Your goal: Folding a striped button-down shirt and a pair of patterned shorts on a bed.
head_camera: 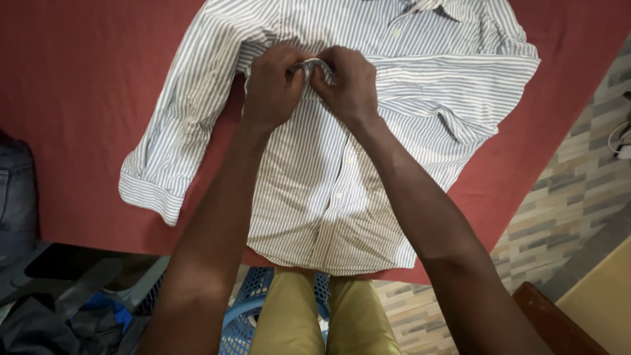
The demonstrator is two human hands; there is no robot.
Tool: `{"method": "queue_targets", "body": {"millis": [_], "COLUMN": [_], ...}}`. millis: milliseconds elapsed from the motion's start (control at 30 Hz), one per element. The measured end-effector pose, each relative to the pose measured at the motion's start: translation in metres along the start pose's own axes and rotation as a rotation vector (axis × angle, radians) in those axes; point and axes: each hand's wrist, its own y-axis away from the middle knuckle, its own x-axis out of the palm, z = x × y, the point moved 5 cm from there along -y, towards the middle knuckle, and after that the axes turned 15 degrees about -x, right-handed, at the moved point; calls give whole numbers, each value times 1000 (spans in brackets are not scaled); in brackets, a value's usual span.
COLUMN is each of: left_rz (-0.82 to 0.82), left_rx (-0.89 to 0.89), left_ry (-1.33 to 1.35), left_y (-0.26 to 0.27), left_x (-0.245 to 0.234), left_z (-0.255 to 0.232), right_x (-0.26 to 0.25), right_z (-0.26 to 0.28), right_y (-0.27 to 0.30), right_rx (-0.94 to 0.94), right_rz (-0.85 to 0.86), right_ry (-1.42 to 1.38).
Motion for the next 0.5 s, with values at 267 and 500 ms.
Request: {"method": "queue_targets", "body": {"millis": [267, 500], "left_rz": [-47, -108], "left_rx": [-56, -84], "left_ry": [-7, -24], "left_y": [3, 14], "left_x": [7, 12], "left_z": [5, 10], "right_x": [7, 8], "right_z": [-4, 2], "right_y": [10, 3], "right_rx": [120, -4], "right_rz": [-93, -120], "right_ry": [-19, 85]}}
